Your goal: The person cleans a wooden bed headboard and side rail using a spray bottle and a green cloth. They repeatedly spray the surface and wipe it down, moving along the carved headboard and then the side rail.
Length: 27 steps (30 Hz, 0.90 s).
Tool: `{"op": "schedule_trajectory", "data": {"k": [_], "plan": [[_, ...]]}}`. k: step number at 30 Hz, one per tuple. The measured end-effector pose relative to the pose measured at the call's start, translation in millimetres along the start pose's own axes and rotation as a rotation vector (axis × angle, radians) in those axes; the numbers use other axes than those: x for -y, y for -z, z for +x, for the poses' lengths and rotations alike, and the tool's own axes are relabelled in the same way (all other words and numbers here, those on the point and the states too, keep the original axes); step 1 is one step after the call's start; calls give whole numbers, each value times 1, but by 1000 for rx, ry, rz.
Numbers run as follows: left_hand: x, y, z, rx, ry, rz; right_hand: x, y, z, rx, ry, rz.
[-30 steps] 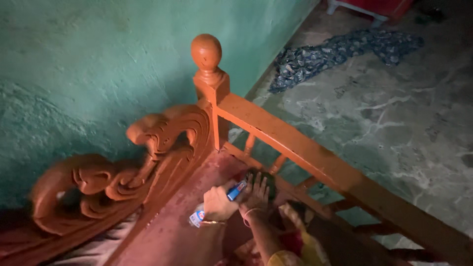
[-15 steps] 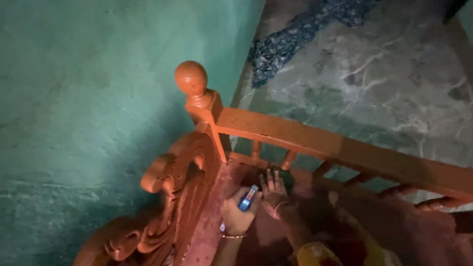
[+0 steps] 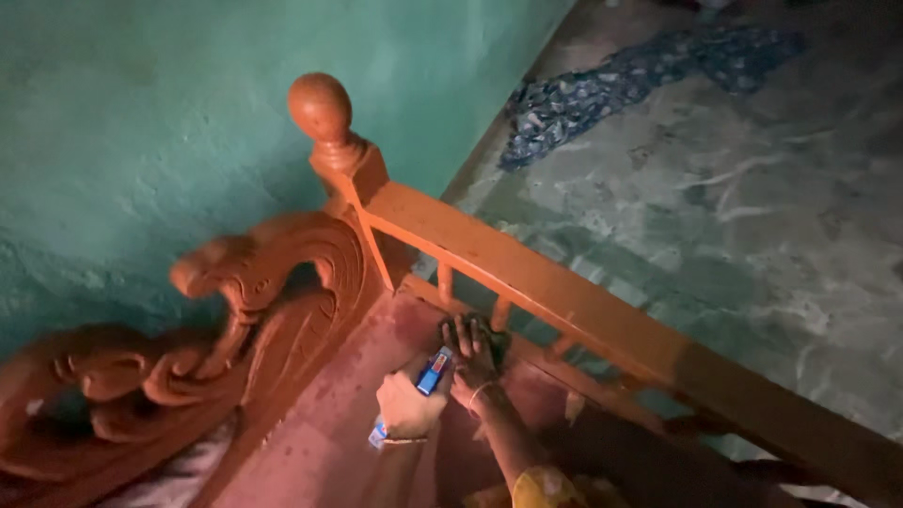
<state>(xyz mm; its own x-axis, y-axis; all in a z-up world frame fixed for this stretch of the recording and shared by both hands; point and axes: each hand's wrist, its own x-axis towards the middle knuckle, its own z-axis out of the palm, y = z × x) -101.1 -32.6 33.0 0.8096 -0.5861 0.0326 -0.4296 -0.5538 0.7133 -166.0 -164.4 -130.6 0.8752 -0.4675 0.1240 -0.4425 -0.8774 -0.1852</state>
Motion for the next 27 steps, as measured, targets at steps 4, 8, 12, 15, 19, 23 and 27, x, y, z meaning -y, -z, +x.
{"op": "schedule_trajectory", "data": {"k": [4, 8, 12, 15, 19, 23, 27], "plan": [[8, 10, -25, -69, 44, 46, 4, 13, -3, 12, -25, 45], [17, 21, -36, -23, 41, 183, 12, 9, -3, -51, -83, 34], [36, 24, -59, -388, -341, 217, 32, 10, -40, -157, -186, -9], [39, 42, -74, 32, -40, 96, 71, 34, -87, 51, -304, -94], [23, 62, -85, 74, -17, -6, 114, 53, -127, 435, -418, -10], [11, 75, -80, 47, -8, -232, 111, 38, -127, 329, -373, -68], [1, 76, -67, 12, 111, -255, 107, 39, -120, 362, -387, 18]]}}
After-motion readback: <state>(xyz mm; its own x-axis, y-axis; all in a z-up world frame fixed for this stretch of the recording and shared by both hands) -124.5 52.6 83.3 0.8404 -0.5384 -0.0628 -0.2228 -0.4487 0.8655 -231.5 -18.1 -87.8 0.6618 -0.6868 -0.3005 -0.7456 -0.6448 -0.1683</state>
